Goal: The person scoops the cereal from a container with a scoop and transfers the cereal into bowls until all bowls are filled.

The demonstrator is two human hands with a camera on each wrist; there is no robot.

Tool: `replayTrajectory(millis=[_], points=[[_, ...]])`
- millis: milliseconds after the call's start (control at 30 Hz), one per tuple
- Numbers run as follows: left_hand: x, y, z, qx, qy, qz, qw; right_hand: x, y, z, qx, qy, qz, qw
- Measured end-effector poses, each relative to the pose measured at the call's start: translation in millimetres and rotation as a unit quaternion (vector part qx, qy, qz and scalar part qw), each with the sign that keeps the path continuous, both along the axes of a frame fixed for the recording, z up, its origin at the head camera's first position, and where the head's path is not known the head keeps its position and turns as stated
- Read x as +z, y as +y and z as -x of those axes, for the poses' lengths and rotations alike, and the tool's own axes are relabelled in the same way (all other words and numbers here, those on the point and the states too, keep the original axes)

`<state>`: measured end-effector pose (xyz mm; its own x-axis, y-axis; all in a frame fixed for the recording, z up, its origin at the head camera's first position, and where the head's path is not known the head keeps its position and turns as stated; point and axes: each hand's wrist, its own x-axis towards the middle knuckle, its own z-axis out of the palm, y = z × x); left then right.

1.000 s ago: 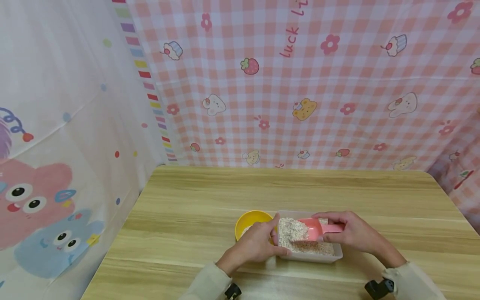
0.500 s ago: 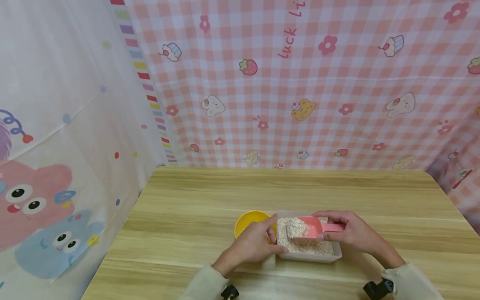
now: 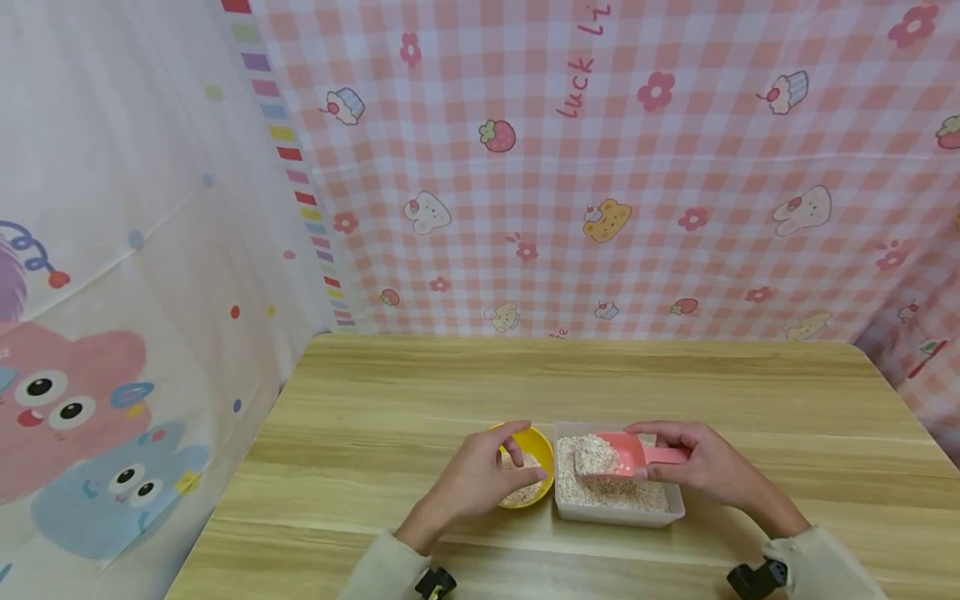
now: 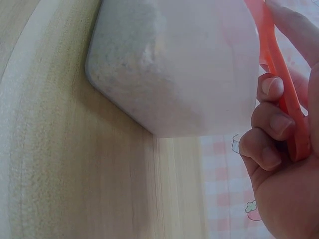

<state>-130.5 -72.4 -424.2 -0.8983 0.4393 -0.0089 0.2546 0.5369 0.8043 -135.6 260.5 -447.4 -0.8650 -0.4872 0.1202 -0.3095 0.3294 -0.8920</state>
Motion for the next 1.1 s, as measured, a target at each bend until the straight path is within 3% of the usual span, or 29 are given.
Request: replayTrajectory(millis=[433,633,767,967,1100], points=[[-15.7,-41.2,12.2,0.052,0.053,0.012,0.9972,2.5,-2,-0.4,0.004,-0.003,-0.006,1.0000],[-22.3,-54.1,14.6,0.060,0.050,0.020,0.9968,2.4,-2,0.3,0.001,-0.006,-0.012,0.9999],[-27.1,-58.6,15.8,0.040,0.028,0.022,0.9986,2.3,-2,0.5,0.000,-0.008,-0.012,0.9999],[-33.9,-61.0,16.5,-0.019,-0.017,0.027,0.9993,3.2,-3,0.2,-0.005,-0.012,-0.017,0.9998],[-36.8,-59.6,16.7,-0.037,-0.043,0.024,0.9981,4.3,-4,-0.5,-0.004,-0.010,-0.014,0.9999]])
